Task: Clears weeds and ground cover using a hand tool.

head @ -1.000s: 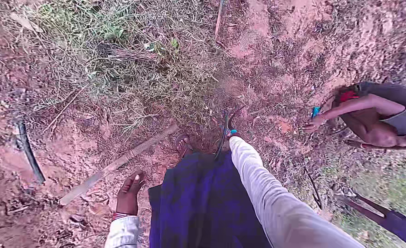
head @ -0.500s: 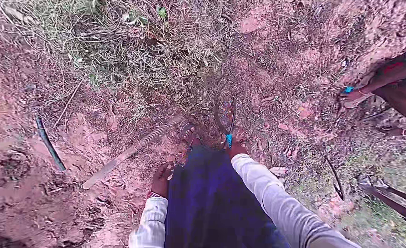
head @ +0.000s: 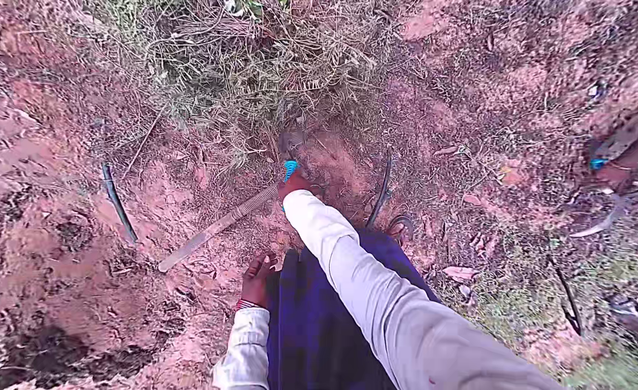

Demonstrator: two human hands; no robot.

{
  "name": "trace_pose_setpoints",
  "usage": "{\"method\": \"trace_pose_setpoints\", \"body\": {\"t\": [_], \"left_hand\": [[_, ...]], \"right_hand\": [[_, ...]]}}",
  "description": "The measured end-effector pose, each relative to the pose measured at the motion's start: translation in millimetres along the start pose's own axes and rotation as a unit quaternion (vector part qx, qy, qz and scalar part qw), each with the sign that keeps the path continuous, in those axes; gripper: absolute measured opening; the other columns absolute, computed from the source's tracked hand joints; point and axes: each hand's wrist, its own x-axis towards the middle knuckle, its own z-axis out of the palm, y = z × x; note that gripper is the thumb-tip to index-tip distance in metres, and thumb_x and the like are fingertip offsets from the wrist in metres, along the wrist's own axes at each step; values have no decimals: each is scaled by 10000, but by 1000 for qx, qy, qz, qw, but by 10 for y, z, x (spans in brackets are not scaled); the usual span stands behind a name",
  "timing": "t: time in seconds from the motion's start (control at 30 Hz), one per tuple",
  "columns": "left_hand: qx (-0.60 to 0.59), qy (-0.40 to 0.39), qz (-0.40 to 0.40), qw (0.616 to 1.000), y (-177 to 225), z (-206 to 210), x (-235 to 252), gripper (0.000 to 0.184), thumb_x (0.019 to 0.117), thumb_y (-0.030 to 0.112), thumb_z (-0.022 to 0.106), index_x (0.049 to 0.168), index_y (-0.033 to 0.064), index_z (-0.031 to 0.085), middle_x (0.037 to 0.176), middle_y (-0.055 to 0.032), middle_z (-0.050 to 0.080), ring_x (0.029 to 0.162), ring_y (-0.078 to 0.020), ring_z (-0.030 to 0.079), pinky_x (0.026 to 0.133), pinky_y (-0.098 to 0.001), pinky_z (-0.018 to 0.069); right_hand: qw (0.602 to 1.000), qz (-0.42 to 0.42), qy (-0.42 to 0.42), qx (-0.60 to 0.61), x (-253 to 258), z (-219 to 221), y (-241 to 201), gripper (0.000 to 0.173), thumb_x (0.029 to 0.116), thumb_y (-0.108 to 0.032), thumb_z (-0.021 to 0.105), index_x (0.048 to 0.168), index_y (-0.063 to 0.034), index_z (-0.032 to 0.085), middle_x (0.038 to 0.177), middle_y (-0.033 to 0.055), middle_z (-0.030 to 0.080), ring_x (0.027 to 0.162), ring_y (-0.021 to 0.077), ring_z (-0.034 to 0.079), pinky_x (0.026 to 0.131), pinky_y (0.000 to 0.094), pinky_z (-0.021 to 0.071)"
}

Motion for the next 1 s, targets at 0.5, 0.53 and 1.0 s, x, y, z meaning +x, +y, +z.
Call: {"method": "trace_pose_setpoints", "body": {"t": [0.5,0.53,1.0], "left_hand": [[-13,-44,11,999,-200,185,54,264,1065,43,454,1238,-105,588,1141,-161,684,967,-138,686,864,-284,564],[-4,-48,12,999,-257,169,91,268,1061,45,457,1238,-104,593,1146,-162,686,973,-140,684,864,-286,562],[1,-34,-6,999,-142,-48,256,291,1060,67,442,1255,-100,579,1157,-152,686,985,-134,681,875,-291,557]], "right_hand": [[975,177,131,-33,661,-1524,2199,831,975,-356,704,1552,68,283,1520,284,455,1414,355,476,1162,478,379],[979,159,117,-41,898,-1643,2024,759,1004,-375,657,1519,87,347,1516,286,455,1414,352,473,1163,481,375],[985,-90,59,-131,689,-735,-511,823,930,-159,727,1569,47,250,1529,287,436,1368,400,516,1100,551,445]]}}
